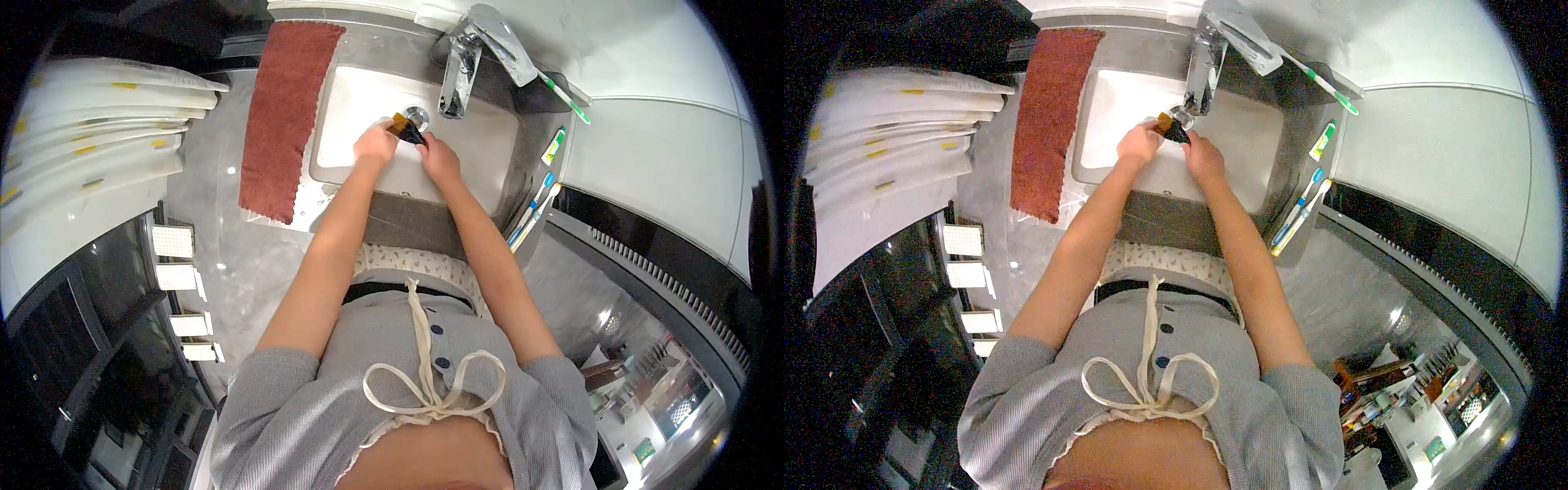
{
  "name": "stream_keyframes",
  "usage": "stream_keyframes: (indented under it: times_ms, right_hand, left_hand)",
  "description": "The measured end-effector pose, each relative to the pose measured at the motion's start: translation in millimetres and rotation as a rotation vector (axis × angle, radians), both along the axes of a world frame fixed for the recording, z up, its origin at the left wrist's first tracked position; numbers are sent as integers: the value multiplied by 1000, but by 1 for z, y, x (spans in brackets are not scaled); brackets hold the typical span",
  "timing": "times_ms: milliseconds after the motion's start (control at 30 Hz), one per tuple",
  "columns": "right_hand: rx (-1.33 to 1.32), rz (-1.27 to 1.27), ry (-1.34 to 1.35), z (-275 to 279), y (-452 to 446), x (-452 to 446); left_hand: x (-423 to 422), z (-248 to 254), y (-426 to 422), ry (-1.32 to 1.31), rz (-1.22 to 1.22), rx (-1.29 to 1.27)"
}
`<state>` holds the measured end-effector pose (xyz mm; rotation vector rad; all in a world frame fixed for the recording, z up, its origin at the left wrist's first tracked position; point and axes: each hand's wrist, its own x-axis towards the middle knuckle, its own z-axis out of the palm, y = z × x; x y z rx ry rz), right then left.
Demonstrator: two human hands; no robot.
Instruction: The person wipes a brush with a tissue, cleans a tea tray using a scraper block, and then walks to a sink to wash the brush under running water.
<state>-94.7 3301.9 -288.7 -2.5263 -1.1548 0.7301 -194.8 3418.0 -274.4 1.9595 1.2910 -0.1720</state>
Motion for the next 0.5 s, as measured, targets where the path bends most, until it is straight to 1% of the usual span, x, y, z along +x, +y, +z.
stream_keyframes:
  times_ms: [67, 167, 267, 367, 500]
  right_hand:
    - [37, 9, 11, 0, -2, 0]
    - [88, 21, 25, 8, -6, 3]
    - [135, 42, 60, 9, -8, 7]
    - [207, 61, 127, 10, -8, 7]
    - [241, 42, 153, 15, -9, 6]
  left_hand:
    - [-1, -1, -1, -35, 27, 20]
    - [-3, -21, 2, -179, 75, 104]
    - [0, -17, 2, -160, 72, 231]
    - [3, -23, 10, -177, -23, 85]
    - [5, -6, 15, -136, -98, 56]
